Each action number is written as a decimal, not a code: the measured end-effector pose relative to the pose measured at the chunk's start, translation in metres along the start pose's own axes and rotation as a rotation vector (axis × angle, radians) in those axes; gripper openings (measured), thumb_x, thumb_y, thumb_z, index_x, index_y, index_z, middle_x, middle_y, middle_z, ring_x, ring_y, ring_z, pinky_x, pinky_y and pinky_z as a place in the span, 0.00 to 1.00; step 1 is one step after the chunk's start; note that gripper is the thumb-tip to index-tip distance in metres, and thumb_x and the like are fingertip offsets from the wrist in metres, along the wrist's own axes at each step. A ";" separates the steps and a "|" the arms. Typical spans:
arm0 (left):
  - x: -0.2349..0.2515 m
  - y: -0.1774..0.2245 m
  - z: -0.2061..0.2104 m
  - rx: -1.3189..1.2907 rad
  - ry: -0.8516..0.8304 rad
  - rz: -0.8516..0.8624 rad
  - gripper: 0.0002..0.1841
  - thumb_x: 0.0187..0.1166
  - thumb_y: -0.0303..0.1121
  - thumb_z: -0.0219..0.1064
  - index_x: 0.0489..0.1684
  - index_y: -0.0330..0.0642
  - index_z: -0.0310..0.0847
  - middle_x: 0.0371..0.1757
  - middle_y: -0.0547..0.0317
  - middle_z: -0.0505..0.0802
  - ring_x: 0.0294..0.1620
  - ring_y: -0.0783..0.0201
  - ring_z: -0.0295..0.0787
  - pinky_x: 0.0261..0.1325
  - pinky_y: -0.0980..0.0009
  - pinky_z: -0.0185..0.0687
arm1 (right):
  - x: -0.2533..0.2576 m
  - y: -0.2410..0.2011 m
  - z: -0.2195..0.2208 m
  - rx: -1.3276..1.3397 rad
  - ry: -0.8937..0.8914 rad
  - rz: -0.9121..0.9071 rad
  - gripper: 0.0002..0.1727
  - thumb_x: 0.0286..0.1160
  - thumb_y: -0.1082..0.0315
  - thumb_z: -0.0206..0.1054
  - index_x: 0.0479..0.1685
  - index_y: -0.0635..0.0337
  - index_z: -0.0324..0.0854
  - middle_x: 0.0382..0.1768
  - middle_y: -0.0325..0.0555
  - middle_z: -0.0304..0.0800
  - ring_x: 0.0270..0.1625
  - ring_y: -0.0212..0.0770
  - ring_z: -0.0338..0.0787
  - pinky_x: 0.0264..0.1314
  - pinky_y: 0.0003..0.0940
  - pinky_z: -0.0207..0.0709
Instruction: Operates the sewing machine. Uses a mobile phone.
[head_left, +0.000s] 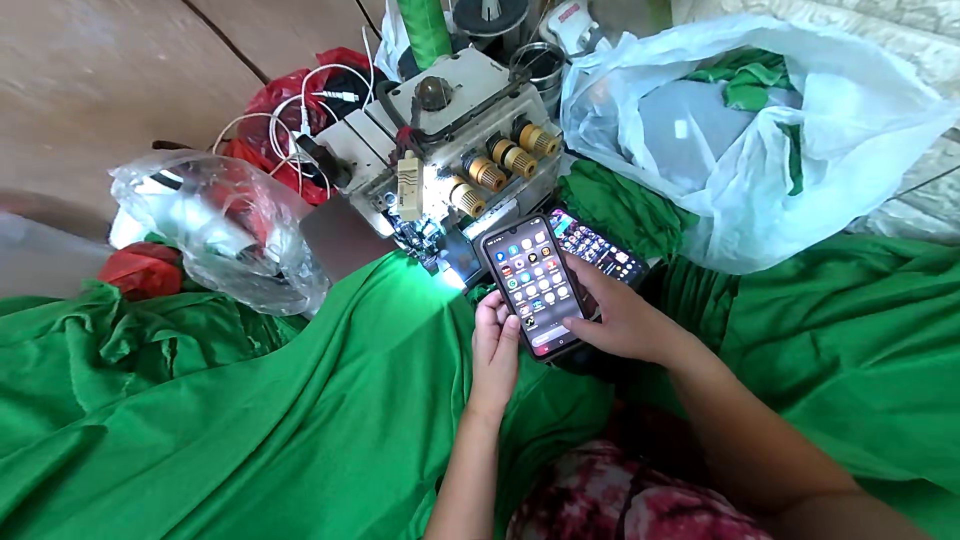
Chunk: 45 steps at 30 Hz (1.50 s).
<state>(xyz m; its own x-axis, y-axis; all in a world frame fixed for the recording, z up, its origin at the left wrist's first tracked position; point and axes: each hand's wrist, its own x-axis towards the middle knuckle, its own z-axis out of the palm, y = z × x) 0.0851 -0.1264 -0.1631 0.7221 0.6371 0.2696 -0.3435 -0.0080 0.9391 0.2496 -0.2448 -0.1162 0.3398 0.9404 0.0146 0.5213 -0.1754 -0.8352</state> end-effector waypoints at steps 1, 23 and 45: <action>0.000 0.000 0.000 -0.001 0.001 -0.004 0.16 0.87 0.24 0.45 0.69 0.25 0.59 0.52 0.56 0.90 0.54 0.68 0.91 0.59 0.67 0.89 | 0.000 0.000 0.000 0.007 -0.003 -0.001 0.47 0.69 0.59 0.66 0.93 0.57 0.51 0.70 0.53 0.83 0.61 0.36 0.89 0.60 0.34 0.84; -0.001 0.002 0.000 -0.032 -0.001 -0.022 0.16 0.86 0.24 0.45 0.69 0.26 0.59 0.53 0.55 0.91 0.53 0.68 0.92 0.59 0.67 0.89 | -0.001 0.002 -0.001 0.075 0.003 -0.041 0.43 0.71 0.61 0.65 0.91 0.60 0.55 0.63 0.49 0.87 0.56 0.29 0.89 0.58 0.26 0.84; -0.001 0.002 0.001 -0.081 -0.001 -0.025 0.15 0.86 0.23 0.46 0.68 0.28 0.59 0.53 0.57 0.91 0.52 0.68 0.92 0.58 0.67 0.90 | -0.001 0.003 -0.004 0.167 0.025 -0.065 0.32 0.82 0.62 0.54 0.86 0.61 0.63 0.57 0.46 0.90 0.55 0.26 0.90 0.60 0.25 0.83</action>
<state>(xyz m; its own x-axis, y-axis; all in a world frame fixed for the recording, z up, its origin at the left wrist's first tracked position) 0.0844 -0.1276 -0.1616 0.7317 0.6353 0.2470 -0.3734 0.0703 0.9250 0.2538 -0.2479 -0.1165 0.3305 0.9401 0.0832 0.4063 -0.0621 -0.9116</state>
